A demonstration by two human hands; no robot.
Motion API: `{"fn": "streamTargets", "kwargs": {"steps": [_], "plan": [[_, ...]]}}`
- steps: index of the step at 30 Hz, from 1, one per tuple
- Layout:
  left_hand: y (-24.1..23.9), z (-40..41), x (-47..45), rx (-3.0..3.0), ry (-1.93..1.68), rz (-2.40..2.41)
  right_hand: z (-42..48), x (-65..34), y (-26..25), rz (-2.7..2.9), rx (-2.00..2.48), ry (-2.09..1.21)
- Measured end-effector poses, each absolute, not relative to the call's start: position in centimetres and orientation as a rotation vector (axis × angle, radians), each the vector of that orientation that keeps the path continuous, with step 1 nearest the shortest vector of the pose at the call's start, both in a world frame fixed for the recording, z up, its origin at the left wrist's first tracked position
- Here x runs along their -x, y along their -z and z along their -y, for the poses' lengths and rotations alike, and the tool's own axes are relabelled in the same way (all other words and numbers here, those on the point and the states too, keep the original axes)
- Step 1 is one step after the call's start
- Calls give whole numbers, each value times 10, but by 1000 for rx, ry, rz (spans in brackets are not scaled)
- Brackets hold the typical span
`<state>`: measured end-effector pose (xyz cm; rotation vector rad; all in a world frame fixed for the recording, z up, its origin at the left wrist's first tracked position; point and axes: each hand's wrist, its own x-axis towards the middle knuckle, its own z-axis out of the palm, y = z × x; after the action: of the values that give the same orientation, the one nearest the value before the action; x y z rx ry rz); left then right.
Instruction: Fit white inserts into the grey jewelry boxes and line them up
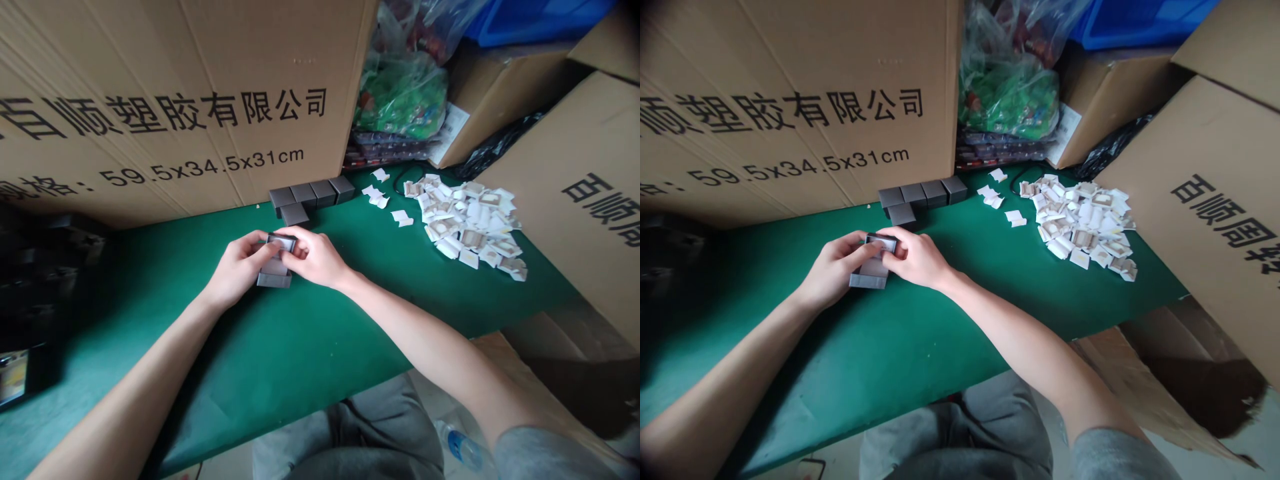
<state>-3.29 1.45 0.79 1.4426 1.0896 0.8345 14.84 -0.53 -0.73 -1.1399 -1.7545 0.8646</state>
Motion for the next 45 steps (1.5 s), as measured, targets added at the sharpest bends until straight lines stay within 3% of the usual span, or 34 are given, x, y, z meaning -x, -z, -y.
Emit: {"fn": "streamTargets", "kwargs": {"steps": [45], "plan": [[-9,-13,33,-1549,-791,-1045,4,-148,10,1743,1195,-762]]}}
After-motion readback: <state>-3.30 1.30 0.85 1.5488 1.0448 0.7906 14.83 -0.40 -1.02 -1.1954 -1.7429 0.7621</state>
